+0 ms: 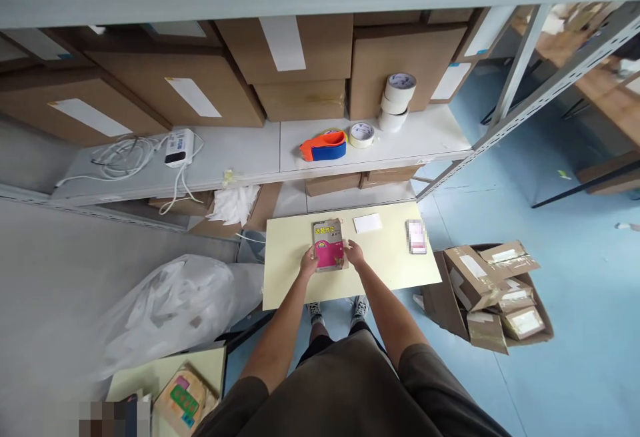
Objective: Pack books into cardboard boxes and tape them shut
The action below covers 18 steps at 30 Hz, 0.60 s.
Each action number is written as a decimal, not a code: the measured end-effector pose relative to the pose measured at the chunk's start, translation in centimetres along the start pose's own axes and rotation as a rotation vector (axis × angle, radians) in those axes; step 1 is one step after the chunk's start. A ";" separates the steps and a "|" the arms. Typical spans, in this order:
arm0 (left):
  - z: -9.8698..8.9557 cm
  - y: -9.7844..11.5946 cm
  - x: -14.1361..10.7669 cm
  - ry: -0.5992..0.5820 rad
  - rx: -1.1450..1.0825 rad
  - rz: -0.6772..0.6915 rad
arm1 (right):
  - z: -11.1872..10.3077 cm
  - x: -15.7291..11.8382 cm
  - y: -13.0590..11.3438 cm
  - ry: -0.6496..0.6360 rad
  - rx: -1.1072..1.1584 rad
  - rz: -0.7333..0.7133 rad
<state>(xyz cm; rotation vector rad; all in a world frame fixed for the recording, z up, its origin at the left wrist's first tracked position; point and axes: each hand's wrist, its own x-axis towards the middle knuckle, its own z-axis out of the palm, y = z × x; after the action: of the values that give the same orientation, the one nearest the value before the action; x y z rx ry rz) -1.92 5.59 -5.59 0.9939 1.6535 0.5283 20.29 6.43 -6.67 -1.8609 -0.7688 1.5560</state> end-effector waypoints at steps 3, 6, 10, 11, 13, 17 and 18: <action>1.0 -0.6 -0.4 0.007 0.005 0.000 | 0.3 -1.1 0.7 -0.056 0.020 0.000; 1.1 -0.8 -0.7 -0.003 -0.056 0.030 | 0.8 -2.3 0.6 -0.143 0.097 -0.006; -1.3 -0.9 -0.8 -0.014 -0.151 0.041 | 2.8 -3.0 -0.6 -0.228 0.207 -0.004; -2.4 -1.0 -0.8 -0.007 -0.185 0.046 | 3.8 -3.1 -1.0 -0.242 0.212 -0.001; -4.9 -1.6 -0.8 0.009 -0.261 0.053 | 6.5 -3.0 -1.8 -0.276 0.207 0.001; -10.8 -3.3 -0.4 0.045 -0.334 0.056 | 13.2 -2.6 -2.5 -0.330 0.181 -0.018; -12.2 -3.8 -0.3 0.041 -0.352 0.065 | 14.7 -2.6 -2.6 -0.338 0.175 -0.024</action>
<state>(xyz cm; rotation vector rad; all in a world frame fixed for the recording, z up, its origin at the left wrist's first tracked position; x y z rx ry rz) -14.60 4.99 -4.42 0.7812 1.5005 0.8553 5.22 7.29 -5.21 -1.4787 -0.7677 1.8846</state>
